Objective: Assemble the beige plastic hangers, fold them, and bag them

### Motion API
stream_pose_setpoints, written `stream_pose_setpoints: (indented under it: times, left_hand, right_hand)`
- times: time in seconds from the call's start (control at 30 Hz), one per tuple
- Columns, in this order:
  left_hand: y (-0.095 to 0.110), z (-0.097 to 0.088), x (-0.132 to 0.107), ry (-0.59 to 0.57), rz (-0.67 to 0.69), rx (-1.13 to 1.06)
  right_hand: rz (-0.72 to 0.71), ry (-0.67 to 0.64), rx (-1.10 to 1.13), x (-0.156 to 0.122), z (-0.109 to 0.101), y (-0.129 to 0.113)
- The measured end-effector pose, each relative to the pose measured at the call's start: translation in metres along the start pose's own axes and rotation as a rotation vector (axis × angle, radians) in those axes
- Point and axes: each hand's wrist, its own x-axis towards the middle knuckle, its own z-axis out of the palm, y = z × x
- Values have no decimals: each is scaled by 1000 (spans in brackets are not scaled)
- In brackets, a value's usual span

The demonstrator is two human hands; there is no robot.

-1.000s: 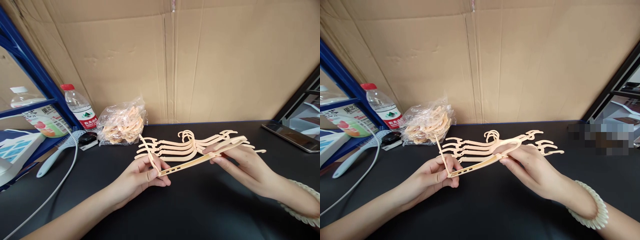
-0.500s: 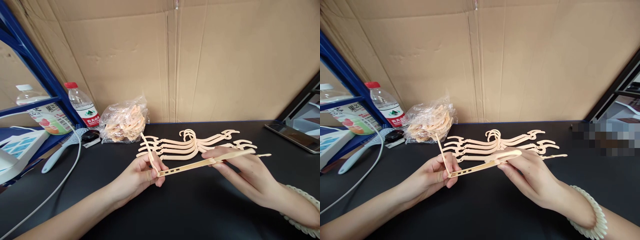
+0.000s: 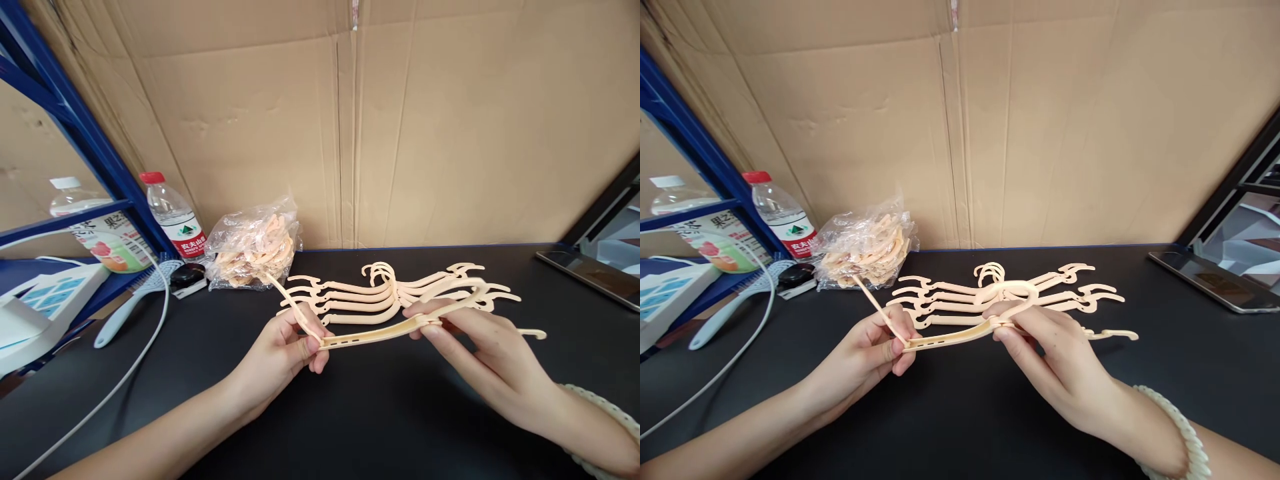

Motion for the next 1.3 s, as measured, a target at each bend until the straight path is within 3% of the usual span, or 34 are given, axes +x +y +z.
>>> stream_pose_setpoints:
  times: [0.53, 1.3]
  left_hand:
    - [3, -4, -1, -23, 133, 78]
    - [4, -1, -4, 76, 112, 118]
  right_hand:
    - [-37, 120, -37, -7, 3, -6]
    - [236, 149, 56, -8, 7, -10]
